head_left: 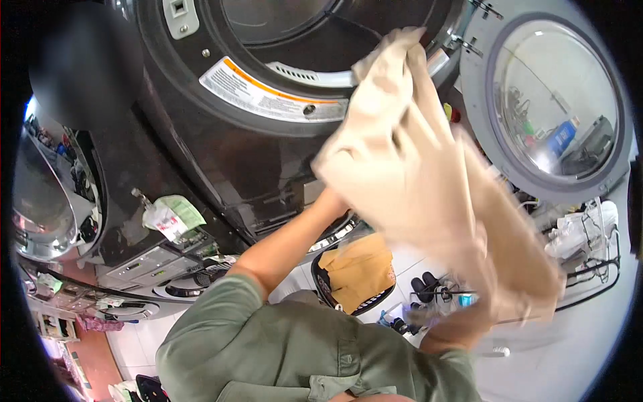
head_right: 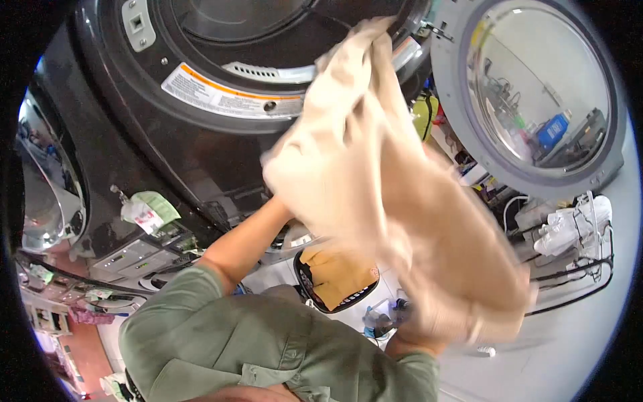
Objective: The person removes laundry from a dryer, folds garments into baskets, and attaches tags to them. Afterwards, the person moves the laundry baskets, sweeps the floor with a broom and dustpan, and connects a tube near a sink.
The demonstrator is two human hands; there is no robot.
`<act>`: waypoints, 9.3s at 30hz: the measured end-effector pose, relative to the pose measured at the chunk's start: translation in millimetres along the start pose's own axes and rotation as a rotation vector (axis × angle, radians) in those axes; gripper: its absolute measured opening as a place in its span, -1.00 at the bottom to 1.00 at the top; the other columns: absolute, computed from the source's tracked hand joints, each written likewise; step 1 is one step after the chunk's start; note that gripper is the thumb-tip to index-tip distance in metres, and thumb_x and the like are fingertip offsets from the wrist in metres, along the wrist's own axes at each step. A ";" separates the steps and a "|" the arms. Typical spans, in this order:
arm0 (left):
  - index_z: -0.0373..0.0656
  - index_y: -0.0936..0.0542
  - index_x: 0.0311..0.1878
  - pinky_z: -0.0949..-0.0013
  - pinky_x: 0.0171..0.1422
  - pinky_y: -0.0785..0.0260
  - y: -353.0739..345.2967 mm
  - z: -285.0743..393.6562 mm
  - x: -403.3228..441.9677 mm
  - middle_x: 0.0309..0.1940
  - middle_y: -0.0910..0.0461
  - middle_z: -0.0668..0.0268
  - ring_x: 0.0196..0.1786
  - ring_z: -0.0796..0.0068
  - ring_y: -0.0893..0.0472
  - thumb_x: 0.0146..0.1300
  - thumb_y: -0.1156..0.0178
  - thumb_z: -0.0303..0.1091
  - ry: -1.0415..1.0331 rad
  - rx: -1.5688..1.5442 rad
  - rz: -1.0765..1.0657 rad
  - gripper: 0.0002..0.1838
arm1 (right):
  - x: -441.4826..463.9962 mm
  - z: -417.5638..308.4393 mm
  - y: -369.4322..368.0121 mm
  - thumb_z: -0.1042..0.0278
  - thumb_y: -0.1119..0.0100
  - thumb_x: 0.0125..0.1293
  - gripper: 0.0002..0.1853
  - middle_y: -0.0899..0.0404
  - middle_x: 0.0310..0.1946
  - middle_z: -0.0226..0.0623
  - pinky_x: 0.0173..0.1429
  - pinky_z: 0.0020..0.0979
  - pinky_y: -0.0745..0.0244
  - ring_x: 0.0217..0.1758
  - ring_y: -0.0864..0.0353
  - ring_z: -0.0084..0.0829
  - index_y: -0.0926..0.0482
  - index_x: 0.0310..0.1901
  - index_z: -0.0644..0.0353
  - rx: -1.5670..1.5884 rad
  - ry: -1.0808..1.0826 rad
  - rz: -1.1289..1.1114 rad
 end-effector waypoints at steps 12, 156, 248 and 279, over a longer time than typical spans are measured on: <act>-0.20 -0.46 -0.16 0.44 -0.18 -0.37 -152.2 -230.8 -191.1 -0.35 -0.52 0.32 -0.34 0.51 -0.50 0.14 -0.04 -0.16 0.693 -0.339 -0.055 -0.69 | -204.6 37.0 297.8 0.39 0.11 0.21 -0.76 -0.48 -0.29 -0.23 -0.21 -0.42 -0.40 -0.28 -0.47 -0.42 -0.40 -0.12 0.30 -0.179 -0.391 0.023; -0.17 -0.15 0.18 -0.06 0.23 0.13 233.0 -713.6 -433.7 0.14 -0.08 -0.07 0.15 -0.17 -0.08 0.04 0.03 -0.03 0.545 1.605 0.117 -0.34 | -225.3 833.7 281.9 -0.14 -0.09 -0.09 -0.38 -0.23 0.11 -0.16 0.17 0.11 0.18 0.13 -0.15 -0.13 -0.37 0.01 0.02 -1.188 0.080 -1.056; -0.17 -0.55 -0.32 0.29 -0.27 -0.35 104.8 -439.9 -42.3 -0.44 -0.54 0.08 -0.34 0.13 -0.53 -0.07 -0.20 -0.20 0.346 1.037 0.580 -0.72 | 74.8 538.9 -51.7 0.58 -0.20 -0.06 -0.85 -0.40 -0.52 -0.39 -0.40 -0.61 -0.32 -0.52 -0.35 -0.63 -0.41 -0.44 0.29 -0.282 -0.144 -1.247; -0.20 -0.47 -0.19 0.37 -0.20 -0.36 77.9 -381.8 -30.5 -0.33 -0.54 0.22 -0.27 0.29 -0.53 -0.10 -0.27 -0.23 0.241 1.292 0.796 -0.61 | 126.6 516.9 -50.8 0.46 -0.26 -0.02 -0.73 -0.39 -0.51 -0.43 -0.39 -0.60 -0.29 -0.49 -0.34 -0.65 -0.35 -0.32 0.25 -0.292 -0.198 -0.990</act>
Point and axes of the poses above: each hand's wrist, its own x-axis towards the middle knuckle, its own y-axis out of the back of the hand, z = x × y, the point moved 10 cm from there along x, towards the middle knuckle
